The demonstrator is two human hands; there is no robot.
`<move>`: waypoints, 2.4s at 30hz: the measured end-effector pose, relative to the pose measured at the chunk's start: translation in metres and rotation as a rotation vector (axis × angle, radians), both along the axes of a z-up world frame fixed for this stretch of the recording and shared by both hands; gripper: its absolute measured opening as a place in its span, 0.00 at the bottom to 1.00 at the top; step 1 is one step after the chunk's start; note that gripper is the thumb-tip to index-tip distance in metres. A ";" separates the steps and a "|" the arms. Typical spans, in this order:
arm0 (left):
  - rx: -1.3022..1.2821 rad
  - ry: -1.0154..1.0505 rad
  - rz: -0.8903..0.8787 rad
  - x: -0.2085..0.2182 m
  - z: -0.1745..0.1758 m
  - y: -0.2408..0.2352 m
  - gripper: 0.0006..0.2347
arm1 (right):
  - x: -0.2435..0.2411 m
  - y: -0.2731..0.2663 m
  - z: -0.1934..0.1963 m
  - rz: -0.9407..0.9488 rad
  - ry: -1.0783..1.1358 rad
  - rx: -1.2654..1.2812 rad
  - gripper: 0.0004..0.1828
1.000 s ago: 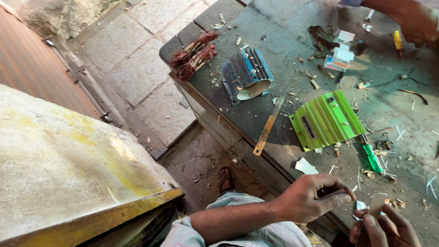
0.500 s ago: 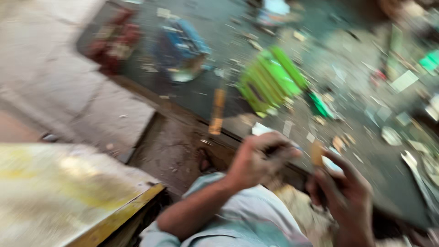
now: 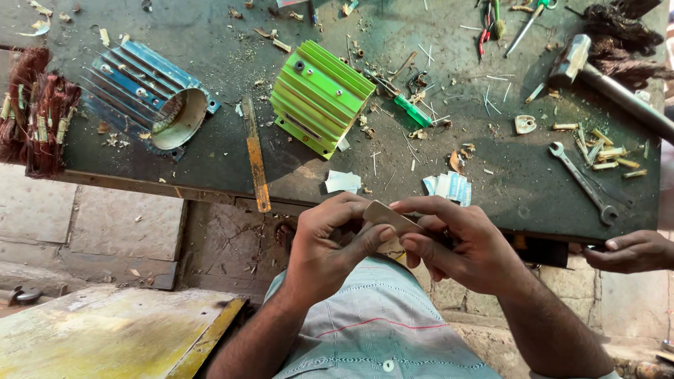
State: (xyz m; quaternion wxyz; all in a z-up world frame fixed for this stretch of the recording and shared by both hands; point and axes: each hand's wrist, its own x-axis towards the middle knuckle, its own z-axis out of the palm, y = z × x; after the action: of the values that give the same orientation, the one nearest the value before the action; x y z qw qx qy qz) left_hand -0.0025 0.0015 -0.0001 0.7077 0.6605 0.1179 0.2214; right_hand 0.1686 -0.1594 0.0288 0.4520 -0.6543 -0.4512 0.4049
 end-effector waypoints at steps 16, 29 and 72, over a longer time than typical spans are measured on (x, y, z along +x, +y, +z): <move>-0.141 -0.033 -0.044 -0.006 -0.003 0.001 0.07 | 0.002 0.004 0.009 0.075 -0.025 0.040 0.25; -0.150 -0.062 0.078 -0.001 -0.013 -0.007 0.04 | 0.017 0.003 0.003 0.264 0.118 -0.005 0.36; 0.329 -0.088 0.353 -0.021 0.006 -0.012 0.07 | -0.019 0.020 -0.040 -0.294 0.485 0.220 0.13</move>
State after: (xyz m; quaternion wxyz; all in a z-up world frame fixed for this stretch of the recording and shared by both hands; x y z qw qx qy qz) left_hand -0.0231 -0.0108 0.0062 0.5453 0.7257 0.1629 0.3866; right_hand 0.1497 -0.1391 -0.0112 0.6685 -0.5440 -0.2715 0.4283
